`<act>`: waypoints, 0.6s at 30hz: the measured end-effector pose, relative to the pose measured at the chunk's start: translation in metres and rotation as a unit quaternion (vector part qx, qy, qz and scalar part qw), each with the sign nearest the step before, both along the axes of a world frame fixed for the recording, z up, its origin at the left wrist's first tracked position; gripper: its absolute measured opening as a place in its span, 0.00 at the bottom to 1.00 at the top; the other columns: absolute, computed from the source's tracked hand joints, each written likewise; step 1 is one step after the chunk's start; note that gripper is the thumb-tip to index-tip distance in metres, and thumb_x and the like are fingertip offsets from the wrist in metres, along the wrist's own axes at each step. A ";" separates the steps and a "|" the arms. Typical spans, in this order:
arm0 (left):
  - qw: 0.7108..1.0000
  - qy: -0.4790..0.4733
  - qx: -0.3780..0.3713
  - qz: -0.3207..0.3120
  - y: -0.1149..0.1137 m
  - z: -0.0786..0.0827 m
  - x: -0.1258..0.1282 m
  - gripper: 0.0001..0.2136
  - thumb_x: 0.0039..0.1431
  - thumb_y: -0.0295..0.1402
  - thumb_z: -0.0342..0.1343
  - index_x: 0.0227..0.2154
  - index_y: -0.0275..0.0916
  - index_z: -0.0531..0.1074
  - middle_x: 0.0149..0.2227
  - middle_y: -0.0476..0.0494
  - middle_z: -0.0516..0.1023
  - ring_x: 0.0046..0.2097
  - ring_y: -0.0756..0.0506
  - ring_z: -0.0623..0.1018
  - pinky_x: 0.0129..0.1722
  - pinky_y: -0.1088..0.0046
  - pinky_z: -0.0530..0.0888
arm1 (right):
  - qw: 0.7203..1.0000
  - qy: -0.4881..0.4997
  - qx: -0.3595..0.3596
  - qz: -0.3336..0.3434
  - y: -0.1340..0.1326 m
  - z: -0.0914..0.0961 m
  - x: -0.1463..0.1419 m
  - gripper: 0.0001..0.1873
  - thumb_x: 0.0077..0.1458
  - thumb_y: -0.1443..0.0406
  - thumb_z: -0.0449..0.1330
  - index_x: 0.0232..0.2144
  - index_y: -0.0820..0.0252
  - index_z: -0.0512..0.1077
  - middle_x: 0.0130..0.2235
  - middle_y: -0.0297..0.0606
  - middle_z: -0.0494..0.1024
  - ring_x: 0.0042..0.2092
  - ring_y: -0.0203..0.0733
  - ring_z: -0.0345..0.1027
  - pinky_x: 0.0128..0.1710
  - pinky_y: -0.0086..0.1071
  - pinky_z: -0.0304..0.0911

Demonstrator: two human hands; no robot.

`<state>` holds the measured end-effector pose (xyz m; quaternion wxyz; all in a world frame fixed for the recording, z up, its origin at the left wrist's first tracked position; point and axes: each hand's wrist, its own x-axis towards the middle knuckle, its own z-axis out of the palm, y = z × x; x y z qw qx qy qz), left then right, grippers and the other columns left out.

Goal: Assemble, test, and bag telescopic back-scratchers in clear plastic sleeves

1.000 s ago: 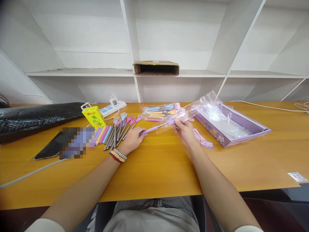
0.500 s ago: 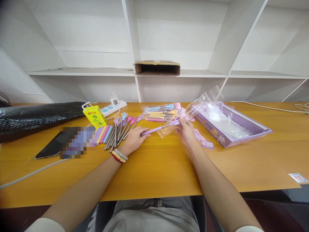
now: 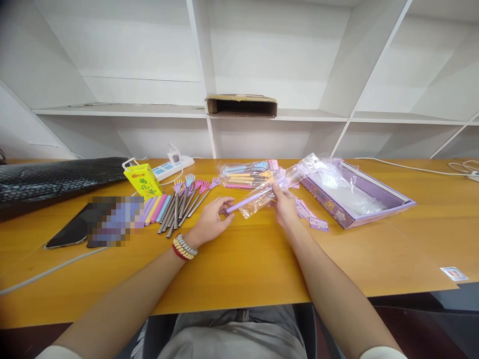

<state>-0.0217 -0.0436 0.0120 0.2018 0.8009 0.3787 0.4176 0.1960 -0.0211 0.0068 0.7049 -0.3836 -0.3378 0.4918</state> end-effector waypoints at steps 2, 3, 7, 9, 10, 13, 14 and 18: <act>1.000 -0.011 0.008 -0.011 0.000 0.000 -0.001 0.15 0.51 0.25 0.54 0.44 0.36 0.66 0.37 0.44 0.74 0.35 0.50 0.74 0.38 0.72 0.73 | 1.000 0.008 0.004 0.001 0.000 0.001 0.002 0.16 0.39 0.55 0.67 0.25 0.60 0.72 0.27 0.32 0.73 0.24 0.31 0.63 0.17 0.25 0.56; 1.000 -0.013 0.011 -0.019 0.000 0.001 -0.002 0.14 0.52 0.26 0.53 0.43 0.36 0.67 0.37 0.44 0.74 0.36 0.50 0.74 0.39 0.72 0.74 | 1.000 0.011 0.003 0.003 -0.001 0.001 0.002 0.16 0.39 0.55 0.67 0.26 0.60 0.72 0.27 0.33 0.73 0.24 0.31 0.63 0.17 0.25 0.56; 0.998 -0.006 0.020 -0.058 -0.003 0.003 -0.005 0.09 0.53 0.30 0.55 0.39 0.37 0.69 0.37 0.44 0.75 0.36 0.50 0.75 0.40 0.72 0.74 | 1.000 -0.012 0.003 0.026 -0.002 -0.001 -0.001 0.16 0.42 0.54 0.65 0.27 0.60 0.72 0.28 0.34 0.75 0.24 0.32 0.64 0.17 0.25 0.56; 0.997 0.007 0.024 -0.069 -0.005 0.004 -0.006 0.10 0.53 0.33 0.57 0.38 0.37 0.70 0.35 0.46 0.76 0.35 0.51 0.75 0.38 0.73 0.73 | 0.998 -0.030 0.005 0.052 -0.003 -0.002 -0.004 0.16 0.44 0.54 0.64 0.29 0.60 0.73 0.29 0.36 0.75 0.25 0.33 0.64 0.17 0.25 0.57; 0.997 0.019 0.024 -0.071 -0.006 0.004 -0.006 0.11 0.52 0.35 0.58 0.38 0.38 0.70 0.34 0.46 0.75 0.34 0.51 0.75 0.38 0.74 0.73 | 0.997 -0.038 0.003 0.068 -0.004 -0.003 -0.006 0.16 0.44 0.54 0.64 0.29 0.61 0.73 0.30 0.37 0.76 0.25 0.33 0.64 0.17 0.25 0.57; 0.996 0.054 0.017 -0.065 -0.006 0.003 -0.005 0.15 0.50 0.40 0.59 0.39 0.38 0.70 0.30 0.49 0.74 0.31 0.52 0.72 0.34 0.76 0.70 | 0.992 -0.052 -0.001 0.115 -0.006 -0.005 -0.012 0.16 0.45 0.54 0.63 0.29 0.62 0.73 0.30 0.39 0.76 0.24 0.33 0.64 0.17 0.25 0.57; 0.996 0.065 0.014 -0.056 -0.005 0.003 -0.005 0.17 0.49 0.41 0.59 0.40 0.39 0.70 0.29 0.49 0.73 0.30 0.51 0.71 0.33 0.75 0.70 | 0.991 -0.054 0.000 0.126 -0.006 -0.005 -0.014 0.15 0.45 0.54 0.63 0.29 0.62 0.73 0.30 0.39 0.76 0.24 0.33 0.64 0.17 0.26 0.57; 0.995 0.104 0.004 -0.001 -0.002 -0.001 -0.004 0.28 0.43 0.46 0.62 0.46 0.39 0.67 0.31 0.49 0.70 0.32 0.49 0.70 0.34 0.73 0.67 | 0.983 -0.070 0.011 0.171 -0.010 -0.007 -0.018 0.14 0.46 0.55 0.63 0.27 0.61 0.74 0.29 0.38 0.76 0.24 0.33 0.64 0.17 0.26 0.57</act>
